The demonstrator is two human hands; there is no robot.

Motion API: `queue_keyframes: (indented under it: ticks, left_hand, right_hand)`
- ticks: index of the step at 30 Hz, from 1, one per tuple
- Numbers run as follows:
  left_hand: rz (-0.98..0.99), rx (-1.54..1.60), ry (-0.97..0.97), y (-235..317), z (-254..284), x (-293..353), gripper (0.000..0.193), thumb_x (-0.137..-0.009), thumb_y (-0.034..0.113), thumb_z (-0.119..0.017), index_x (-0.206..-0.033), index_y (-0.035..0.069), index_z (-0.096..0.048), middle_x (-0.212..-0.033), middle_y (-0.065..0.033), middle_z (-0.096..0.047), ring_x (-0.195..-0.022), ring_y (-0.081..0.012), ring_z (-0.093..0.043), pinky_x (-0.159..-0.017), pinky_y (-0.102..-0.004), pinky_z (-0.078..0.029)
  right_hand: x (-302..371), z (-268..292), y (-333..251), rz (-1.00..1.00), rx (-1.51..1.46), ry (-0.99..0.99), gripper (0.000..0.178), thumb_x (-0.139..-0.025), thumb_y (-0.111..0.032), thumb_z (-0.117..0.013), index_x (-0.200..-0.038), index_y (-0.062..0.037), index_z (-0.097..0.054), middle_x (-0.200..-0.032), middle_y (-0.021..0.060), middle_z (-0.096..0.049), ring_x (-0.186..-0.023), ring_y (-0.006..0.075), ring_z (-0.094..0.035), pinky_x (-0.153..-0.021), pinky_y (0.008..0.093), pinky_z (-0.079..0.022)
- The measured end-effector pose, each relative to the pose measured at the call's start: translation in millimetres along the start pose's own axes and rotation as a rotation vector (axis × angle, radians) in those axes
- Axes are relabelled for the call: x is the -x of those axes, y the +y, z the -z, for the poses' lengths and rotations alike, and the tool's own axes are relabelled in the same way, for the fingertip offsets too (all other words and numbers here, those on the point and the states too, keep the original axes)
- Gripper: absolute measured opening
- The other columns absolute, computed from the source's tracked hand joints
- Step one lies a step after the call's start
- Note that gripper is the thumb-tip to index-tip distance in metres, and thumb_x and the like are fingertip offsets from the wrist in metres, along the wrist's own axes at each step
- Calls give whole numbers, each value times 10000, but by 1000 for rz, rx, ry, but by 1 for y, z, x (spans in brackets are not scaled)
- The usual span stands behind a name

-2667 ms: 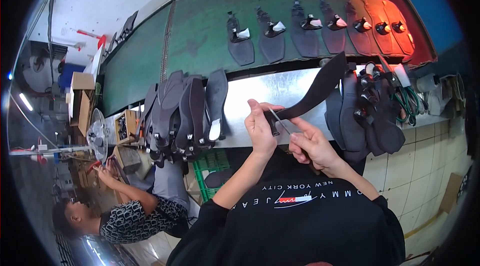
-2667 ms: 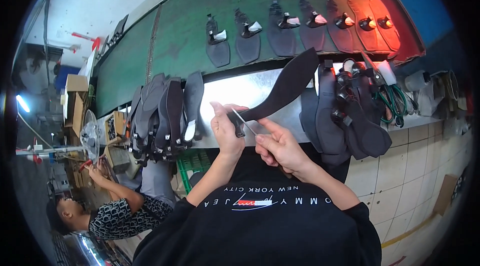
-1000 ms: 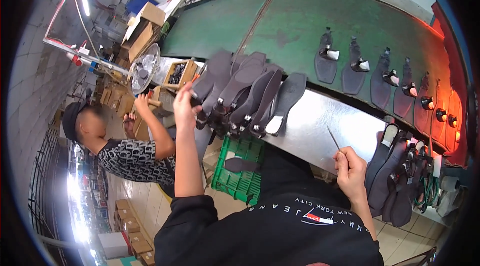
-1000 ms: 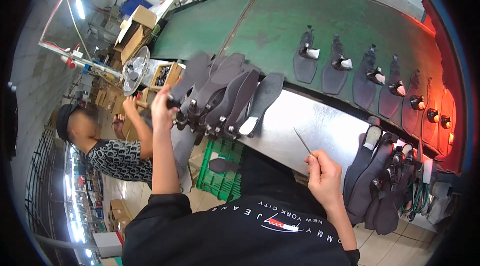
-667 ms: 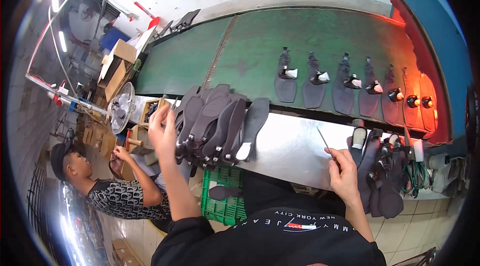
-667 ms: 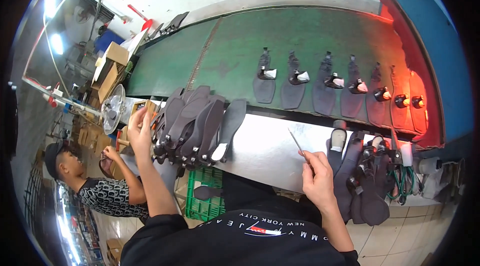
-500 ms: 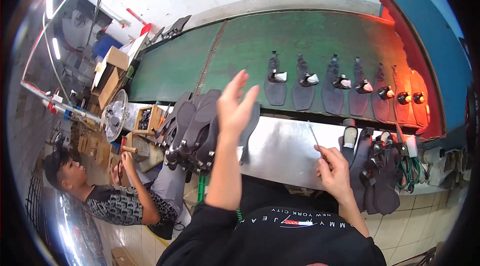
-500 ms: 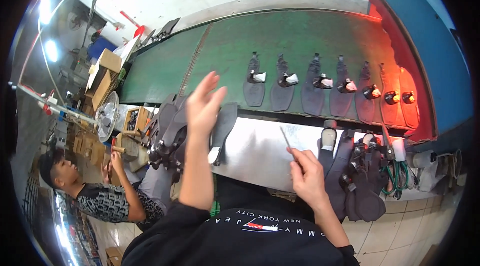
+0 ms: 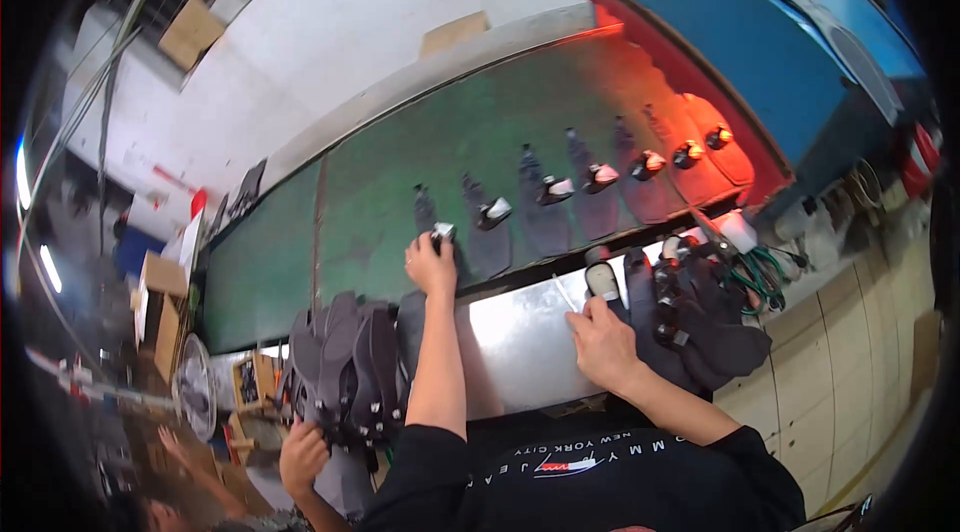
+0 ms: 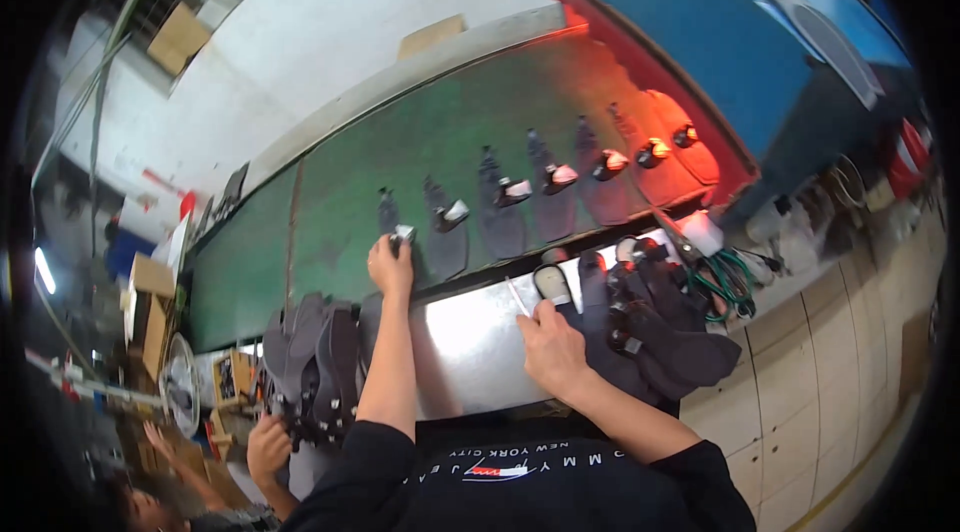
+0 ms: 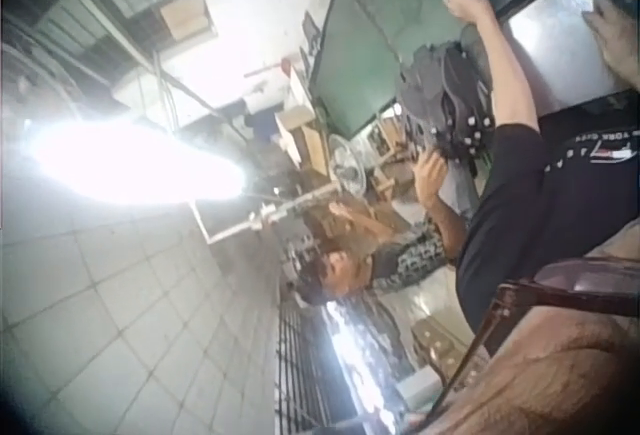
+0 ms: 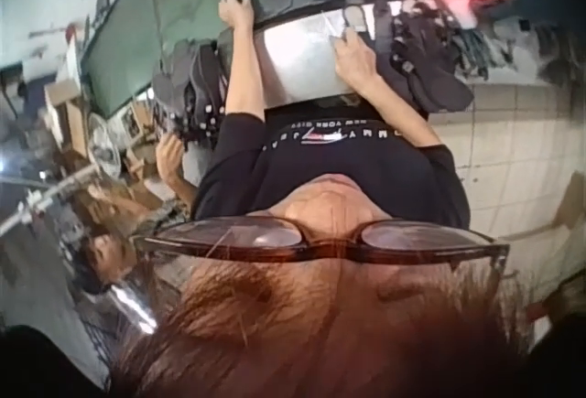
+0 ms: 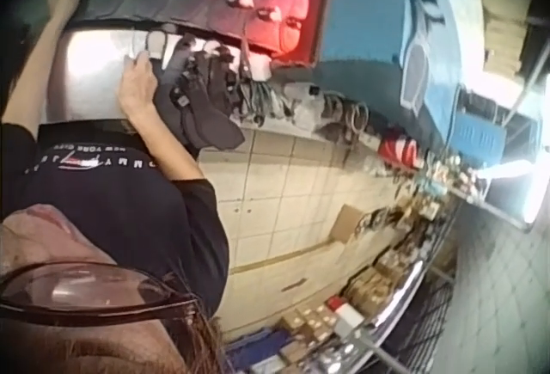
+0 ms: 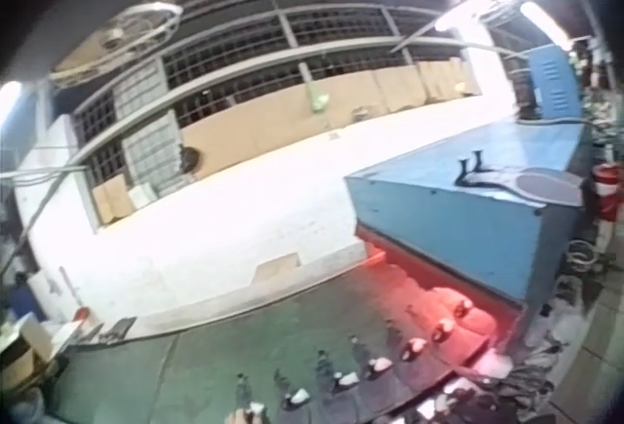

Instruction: Manually assembling and trimming shoe soles and heels in a factory setting.

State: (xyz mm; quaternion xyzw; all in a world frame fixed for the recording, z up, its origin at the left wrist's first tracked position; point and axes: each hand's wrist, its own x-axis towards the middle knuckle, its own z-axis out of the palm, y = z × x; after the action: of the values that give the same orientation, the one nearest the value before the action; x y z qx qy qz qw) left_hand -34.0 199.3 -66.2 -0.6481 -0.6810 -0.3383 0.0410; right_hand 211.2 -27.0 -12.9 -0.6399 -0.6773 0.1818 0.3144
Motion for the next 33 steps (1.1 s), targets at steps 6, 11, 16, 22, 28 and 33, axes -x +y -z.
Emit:
queue_keyframes:
  ticks: [6, 11, 16, 22, 28, 33]
  left_hand:
    - [54, 546, 140, 9, 9, -35, 272, -742, 94, -709, -993, 16, -643, -996, -100, -596, -877, -203, -583, -770, -311, -478]
    - [108, 1066, -29, 80, 109, -20, 318, -842, 4, -615, -1147, -72, -573, -1112, -135, -611, -943, -183, -589, -848, -293, -486]
    - [48, 1337, -557, 116, 158, 67, 258, -889, 1, -538, -1147, -21, -525, -1285, -188, -519, -1092, -233, -550, -968, -345, -437]
    - [540, 1320, -782, 126, 192, 124, 173, -874, 68, -604, -1027, 58, -523, -989, -85, -611, -658, -85, -500, -554, -170, -399]
    - [510, 1513, -1034, 124, 181, 135, 553, -865, 44, -594, -1354, -61, -358, -1232, -166, -541, -842, -150, -589, -789, -266, -489]
    - [484, 1441, -775, 148, 201, 139, 176, -894, 189, -581, -1018, 65, -572, -1151, -124, -600, -950, -284, -605, -693, -337, -509]
  right_hand:
    - [9, -7, 12, 1, -26, 136, 148, -759, -192, -652, -875, -99, -646, -897, 98, -524, -814, 283, -587, -636, 407, -506]
    - [8, -6, 5, 13, 24, 44, 262, -769, -236, -657, -929, -32, -620, -1077, 158, -531, -898, 286, -574, -713, 394, -521]
    - [9, 16, 8, -73, -202, 5, 236, -818, -229, -639, -940, -30, -605, -1069, 148, -528, -968, 295, -567, -772, 383, -501]
    - [-4, 66, -15, 198, -1541, -87, 337, -827, -109, -674, -1084, -19, -475, -1266, 125, -492, -1193, 185, -459, -981, 324, -387]
    - [-6, 85, -40, 138, -1718, -99, 309, -794, -33, -680, -847, -74, -378, -1028, 83, -588, -977, 142, -573, -845, 275, -462]
    - [-19, 95, -29, 130, -1740, 55, 298, -812, -76, -664, -845, -108, -370, -801, -14, -466, -682, 58, -433, -612, 212, -368]
